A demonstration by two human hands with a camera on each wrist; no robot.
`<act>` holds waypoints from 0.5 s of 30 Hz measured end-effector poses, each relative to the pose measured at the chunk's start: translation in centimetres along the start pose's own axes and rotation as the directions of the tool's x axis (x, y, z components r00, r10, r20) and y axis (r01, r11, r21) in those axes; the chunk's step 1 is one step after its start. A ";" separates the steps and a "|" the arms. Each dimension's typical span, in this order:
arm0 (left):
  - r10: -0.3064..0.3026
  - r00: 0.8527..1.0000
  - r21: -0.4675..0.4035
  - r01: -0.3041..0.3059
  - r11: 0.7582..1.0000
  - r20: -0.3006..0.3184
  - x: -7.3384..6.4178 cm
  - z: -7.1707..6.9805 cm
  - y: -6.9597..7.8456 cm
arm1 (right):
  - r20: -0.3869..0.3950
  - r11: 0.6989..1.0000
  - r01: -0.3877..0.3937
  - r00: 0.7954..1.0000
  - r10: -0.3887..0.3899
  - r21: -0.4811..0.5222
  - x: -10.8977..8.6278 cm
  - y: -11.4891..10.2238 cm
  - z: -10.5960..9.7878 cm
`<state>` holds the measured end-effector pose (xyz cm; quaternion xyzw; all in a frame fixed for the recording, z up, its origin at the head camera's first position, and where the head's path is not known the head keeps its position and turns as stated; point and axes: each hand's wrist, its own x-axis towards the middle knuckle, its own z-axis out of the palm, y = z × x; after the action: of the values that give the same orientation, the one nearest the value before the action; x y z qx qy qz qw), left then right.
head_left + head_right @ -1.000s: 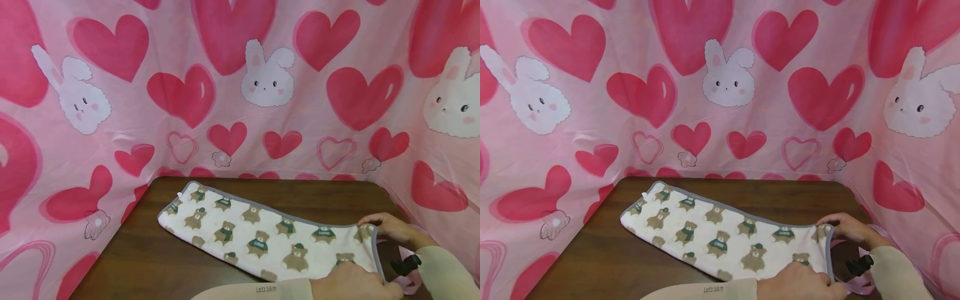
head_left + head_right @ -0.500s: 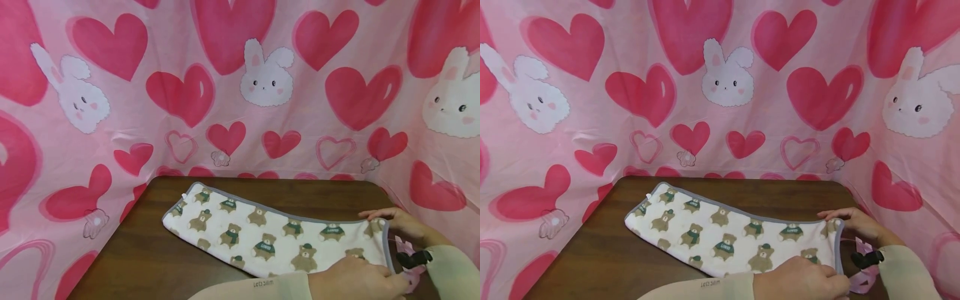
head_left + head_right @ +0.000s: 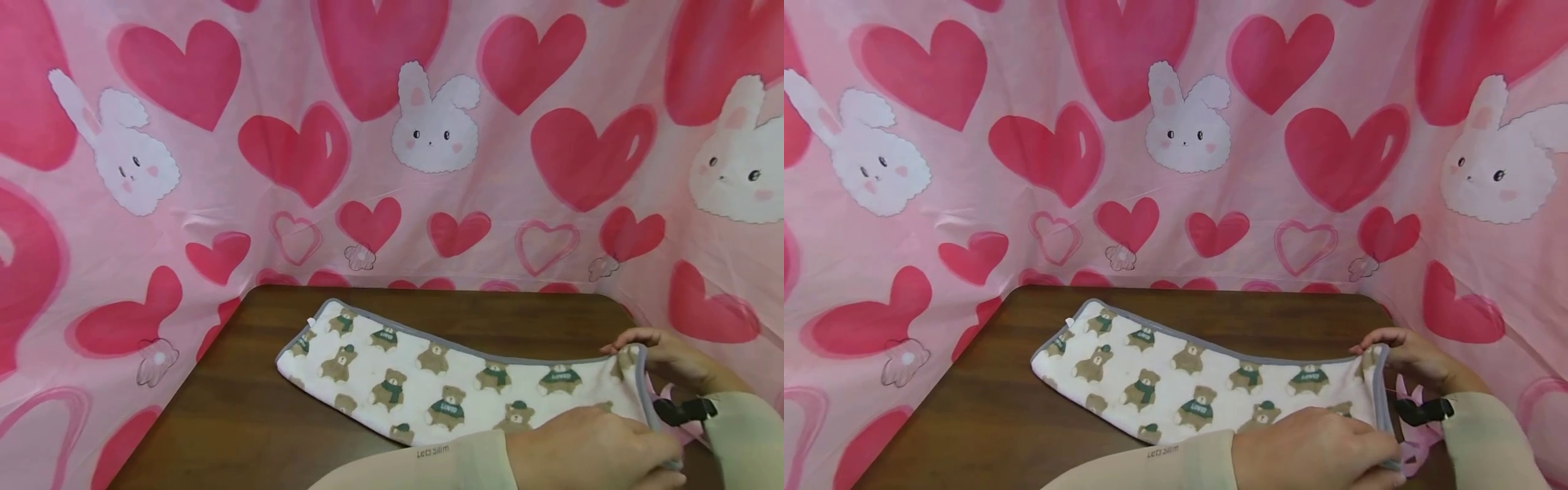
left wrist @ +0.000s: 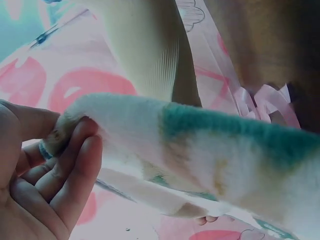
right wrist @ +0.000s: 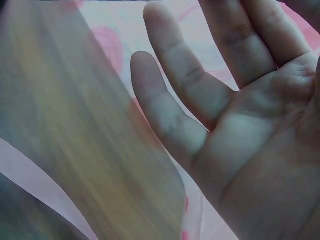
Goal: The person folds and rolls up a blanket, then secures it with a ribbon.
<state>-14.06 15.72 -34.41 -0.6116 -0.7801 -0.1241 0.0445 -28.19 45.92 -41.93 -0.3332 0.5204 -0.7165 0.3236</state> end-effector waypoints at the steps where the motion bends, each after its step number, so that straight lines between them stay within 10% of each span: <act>1: 0.008 1.000 -0.006 -0.008 1.000 -0.001 0.0 -0.1 0.0 | -0.005 1.000 0.002 1.000 -0.002 -0.029 -0.1 -0.2 0.0; 15: 0.071 0.997 -0.123 -0.070 0.990 0.003 0.3 -2.5 1.0 | 0.042 0.960 0.083 0.996 -0.075 -0.268 -1.5 -3.2 -0.9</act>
<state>-13.41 15.61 -31.82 -0.6408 -0.7491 -0.1680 0.0083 -28.44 48.42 -39.23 -0.4059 0.5940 -0.6463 0.2546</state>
